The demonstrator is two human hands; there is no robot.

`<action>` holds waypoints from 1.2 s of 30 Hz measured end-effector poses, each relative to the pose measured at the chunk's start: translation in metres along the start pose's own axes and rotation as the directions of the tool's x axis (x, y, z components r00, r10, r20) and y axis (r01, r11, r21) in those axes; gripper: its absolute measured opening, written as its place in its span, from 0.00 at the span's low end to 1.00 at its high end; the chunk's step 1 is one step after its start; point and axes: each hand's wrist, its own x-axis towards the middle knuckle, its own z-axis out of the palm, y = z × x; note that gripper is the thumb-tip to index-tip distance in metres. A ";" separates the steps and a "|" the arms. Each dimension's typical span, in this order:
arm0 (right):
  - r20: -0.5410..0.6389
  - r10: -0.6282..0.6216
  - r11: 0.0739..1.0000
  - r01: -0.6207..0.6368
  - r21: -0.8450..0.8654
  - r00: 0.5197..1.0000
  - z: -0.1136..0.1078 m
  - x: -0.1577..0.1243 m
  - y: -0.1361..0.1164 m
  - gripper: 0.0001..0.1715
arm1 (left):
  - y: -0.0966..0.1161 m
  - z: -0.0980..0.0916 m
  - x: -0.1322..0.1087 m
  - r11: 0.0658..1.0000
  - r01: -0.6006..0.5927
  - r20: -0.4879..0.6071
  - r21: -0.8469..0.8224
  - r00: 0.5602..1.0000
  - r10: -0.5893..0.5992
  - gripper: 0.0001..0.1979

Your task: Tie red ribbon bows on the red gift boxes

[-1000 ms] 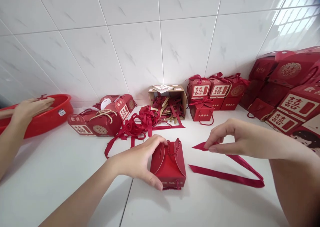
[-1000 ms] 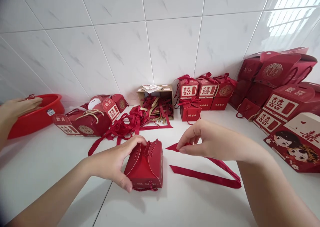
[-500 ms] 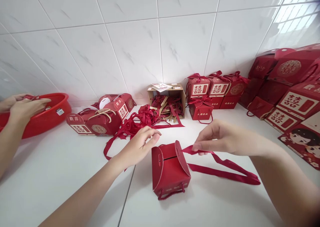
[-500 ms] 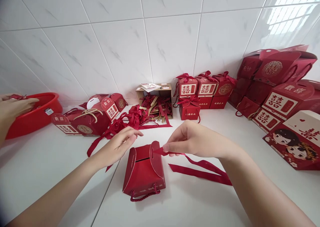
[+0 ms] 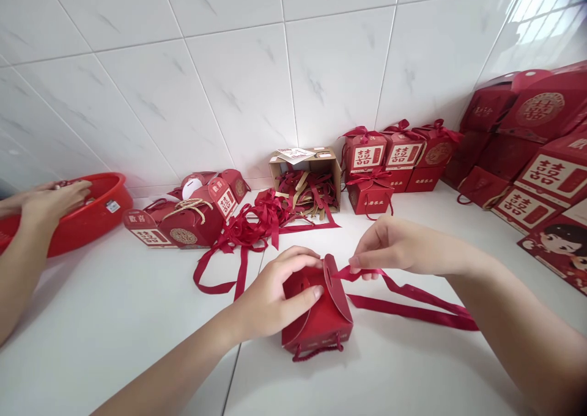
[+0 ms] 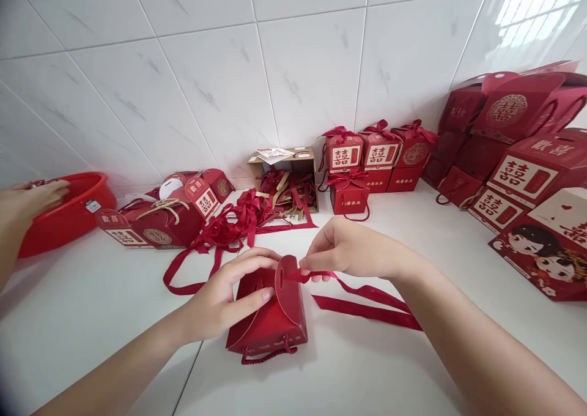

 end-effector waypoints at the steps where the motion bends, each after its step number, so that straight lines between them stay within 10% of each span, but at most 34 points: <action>1: -0.006 0.000 1.000 0.000 0.000 1.000 0.000 0.000 0.000 0.14 | 0.000 0.001 0.000 1.000 0.000 -0.006 0.001 1.000 0.000 0.13; 19: -0.014 -0.052 0.998 0.053 0.041 0.999 0.012 0.009 0.000 0.18 | -0.001 0.007 0.002 1.000 0.016 -0.048 -0.018 0.999 -0.017 0.06; 24: -0.237 -0.220 0.975 0.208 -0.072 0.946 0.018 0.007 -0.003 0.19 | -0.005 0.000 0.005 0.980 0.070 -0.086 -0.187 0.992 -0.087 0.07; 36: -0.145 -0.476 0.859 0.494 0.134 0.867 0.039 0.007 -0.016 0.09 | 0.042 -0.021 -0.027 1.000 0.009 -0.166 -0.018 0.986 -0.012 0.06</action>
